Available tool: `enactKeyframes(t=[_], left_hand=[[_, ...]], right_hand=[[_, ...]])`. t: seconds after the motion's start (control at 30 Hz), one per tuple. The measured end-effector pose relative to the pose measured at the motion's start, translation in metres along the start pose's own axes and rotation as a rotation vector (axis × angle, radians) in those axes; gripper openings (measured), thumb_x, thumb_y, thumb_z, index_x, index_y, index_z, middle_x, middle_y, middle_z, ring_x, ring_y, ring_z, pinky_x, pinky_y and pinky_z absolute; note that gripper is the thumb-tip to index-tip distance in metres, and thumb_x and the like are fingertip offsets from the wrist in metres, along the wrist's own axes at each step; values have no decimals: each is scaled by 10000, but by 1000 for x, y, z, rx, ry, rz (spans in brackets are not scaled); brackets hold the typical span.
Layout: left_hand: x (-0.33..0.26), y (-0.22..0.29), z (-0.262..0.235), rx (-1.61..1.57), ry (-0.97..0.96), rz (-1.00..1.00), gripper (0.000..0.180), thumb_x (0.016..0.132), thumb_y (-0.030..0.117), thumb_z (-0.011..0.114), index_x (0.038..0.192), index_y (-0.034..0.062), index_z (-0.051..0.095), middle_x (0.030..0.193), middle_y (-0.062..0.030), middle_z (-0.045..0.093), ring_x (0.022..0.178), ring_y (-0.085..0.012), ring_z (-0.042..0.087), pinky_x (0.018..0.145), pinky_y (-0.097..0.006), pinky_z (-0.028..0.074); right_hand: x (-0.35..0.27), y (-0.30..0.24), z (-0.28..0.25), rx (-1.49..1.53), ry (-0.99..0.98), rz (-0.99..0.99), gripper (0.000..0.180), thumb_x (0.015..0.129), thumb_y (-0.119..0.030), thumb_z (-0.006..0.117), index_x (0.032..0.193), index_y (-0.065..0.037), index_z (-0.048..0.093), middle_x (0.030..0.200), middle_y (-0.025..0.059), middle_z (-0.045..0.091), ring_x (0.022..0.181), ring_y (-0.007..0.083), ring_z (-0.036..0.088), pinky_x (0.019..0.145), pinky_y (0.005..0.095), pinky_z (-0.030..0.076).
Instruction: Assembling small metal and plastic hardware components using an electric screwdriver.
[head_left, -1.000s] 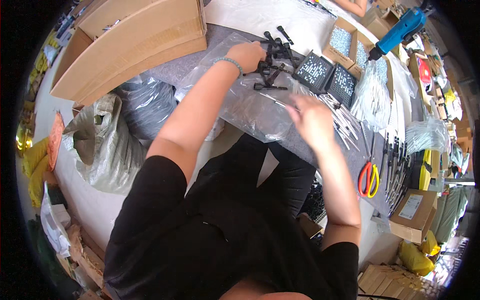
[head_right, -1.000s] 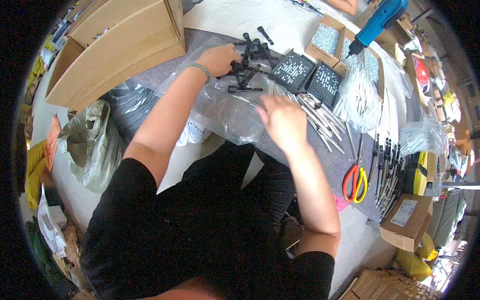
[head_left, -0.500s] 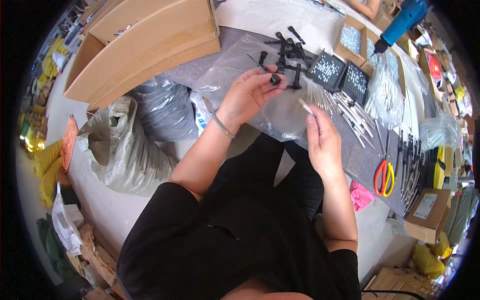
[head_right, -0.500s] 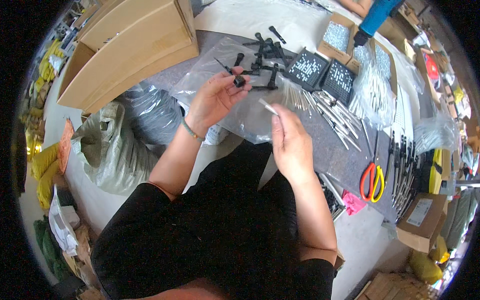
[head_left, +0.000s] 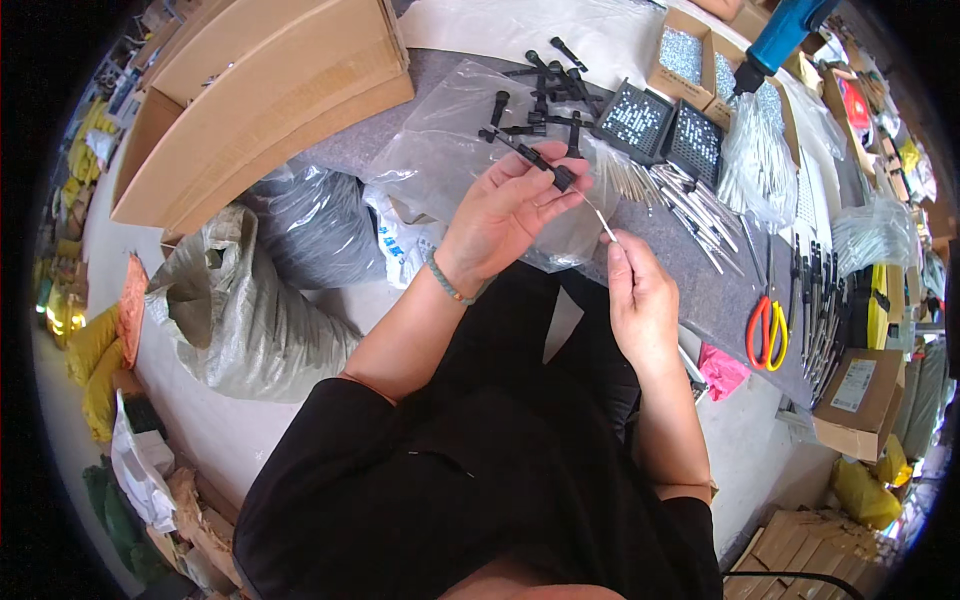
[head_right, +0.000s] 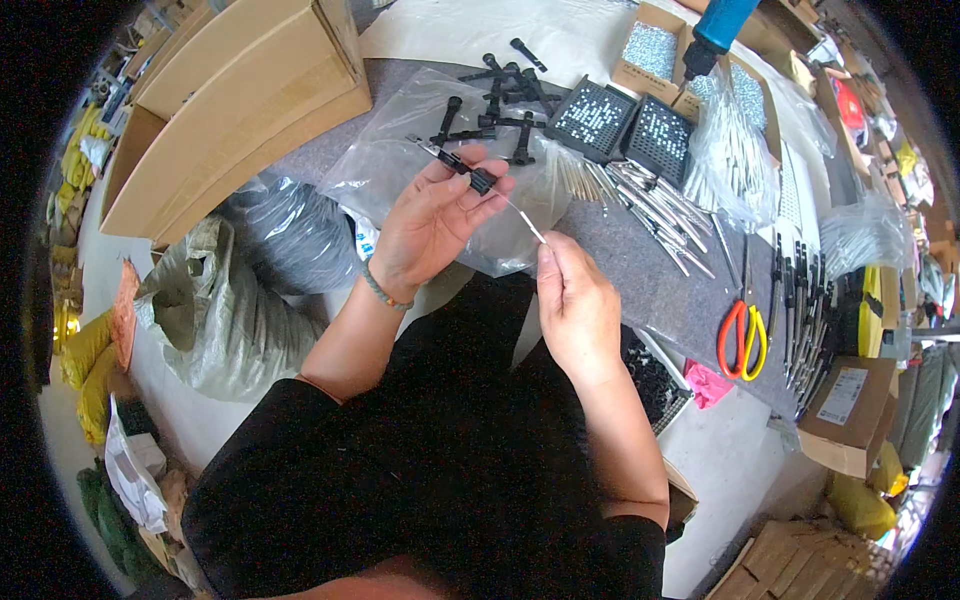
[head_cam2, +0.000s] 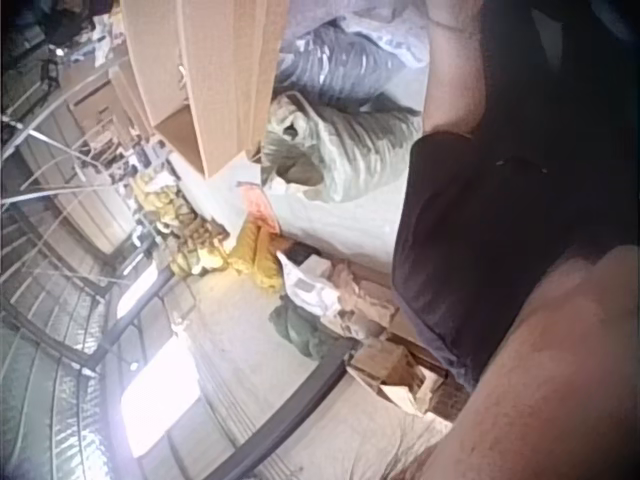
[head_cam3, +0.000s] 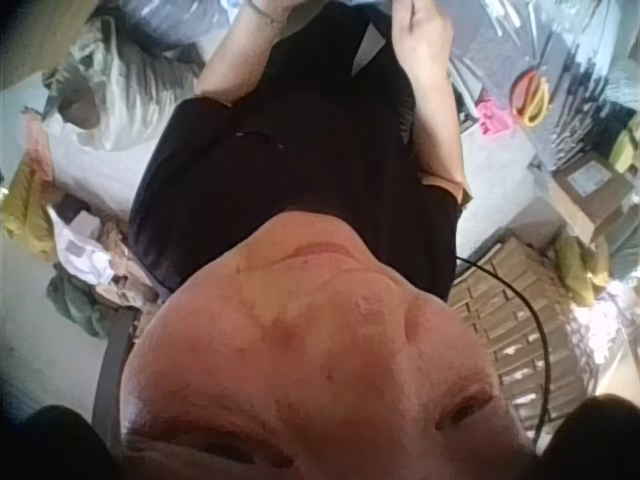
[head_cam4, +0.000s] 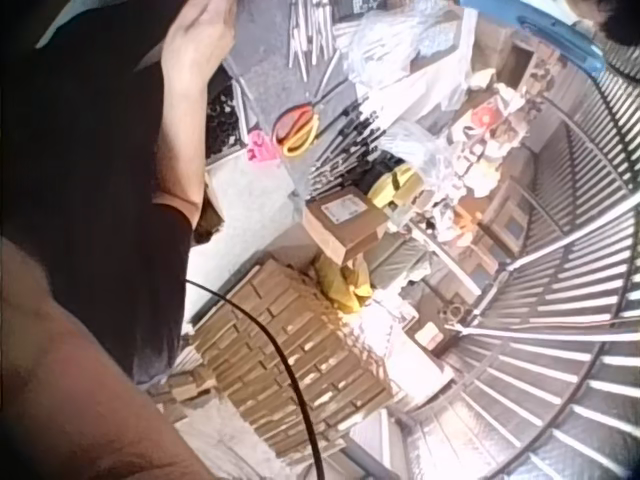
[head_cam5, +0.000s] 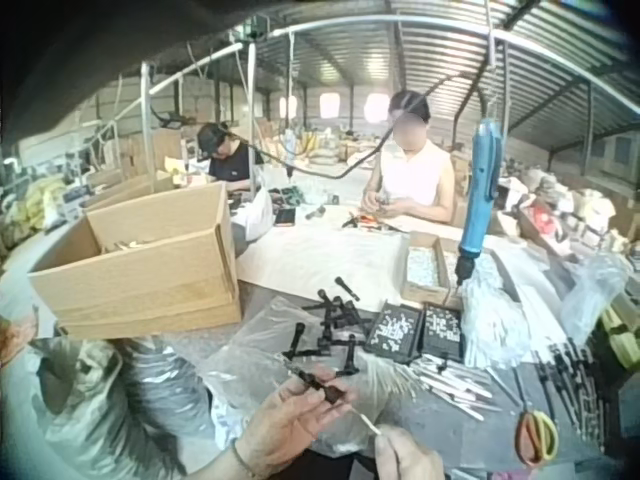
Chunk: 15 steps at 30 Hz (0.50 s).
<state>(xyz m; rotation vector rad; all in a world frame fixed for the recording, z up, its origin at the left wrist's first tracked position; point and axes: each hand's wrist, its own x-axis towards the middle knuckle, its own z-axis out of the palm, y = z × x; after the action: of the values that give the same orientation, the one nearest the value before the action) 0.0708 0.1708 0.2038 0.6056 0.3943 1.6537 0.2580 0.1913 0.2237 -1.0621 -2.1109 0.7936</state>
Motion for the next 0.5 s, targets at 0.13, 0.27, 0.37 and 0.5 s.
enactKeyframes(t=[0.13, 0.27, 0.37, 0.5], left_hand=[[-1, -8, 6, 47, -52, 33, 299, 887, 59, 514, 1184, 19, 505, 1142, -157, 578, 1078, -275, 552, 960, -371, 418], [2, -13, 9, 37, -110, 58, 309, 886, 53, 516, 1192, 21, 500, 1140, -156, 579, 1080, -266, 550, 965, -369, 407], [6, -13, 7, 26, -95, 60, 316, 883, 53, 516, 1197, 22, 499, 1143, -157, 577, 1077, -265, 552, 963, -372, 407], [4, -14, 6, 137, -121, 25, 322, 883, 56, 509, 1203, 23, 495, 1140, -163, 578, 1072, -266, 554, 963, -380, 405]], right_hand=[[2, -4, 0, 46, -4, 5, 160, 912, -151, 498, 1008, -53, 580, 927, 168, 629, 857, 355, 618, 715, 372, 491], [1, -2, -3, 247, -128, 135, 177, 929, -184, 489, 995, -47, 580, 795, 94, 602, 709, 211, 603, 664, 316, 477], [0, 3, -3, 371, -194, 209, 196, 941, -205, 479, 990, -43, 580, 696, 29, 532, 630, 111, 515, 609, 266, 446], [-1, 1, -6, 632, -295, 290, 230, 959, -231, 437, 1006, -41, 557, 601, -43, 406, 461, 29, 331, 399, 180, 256]])
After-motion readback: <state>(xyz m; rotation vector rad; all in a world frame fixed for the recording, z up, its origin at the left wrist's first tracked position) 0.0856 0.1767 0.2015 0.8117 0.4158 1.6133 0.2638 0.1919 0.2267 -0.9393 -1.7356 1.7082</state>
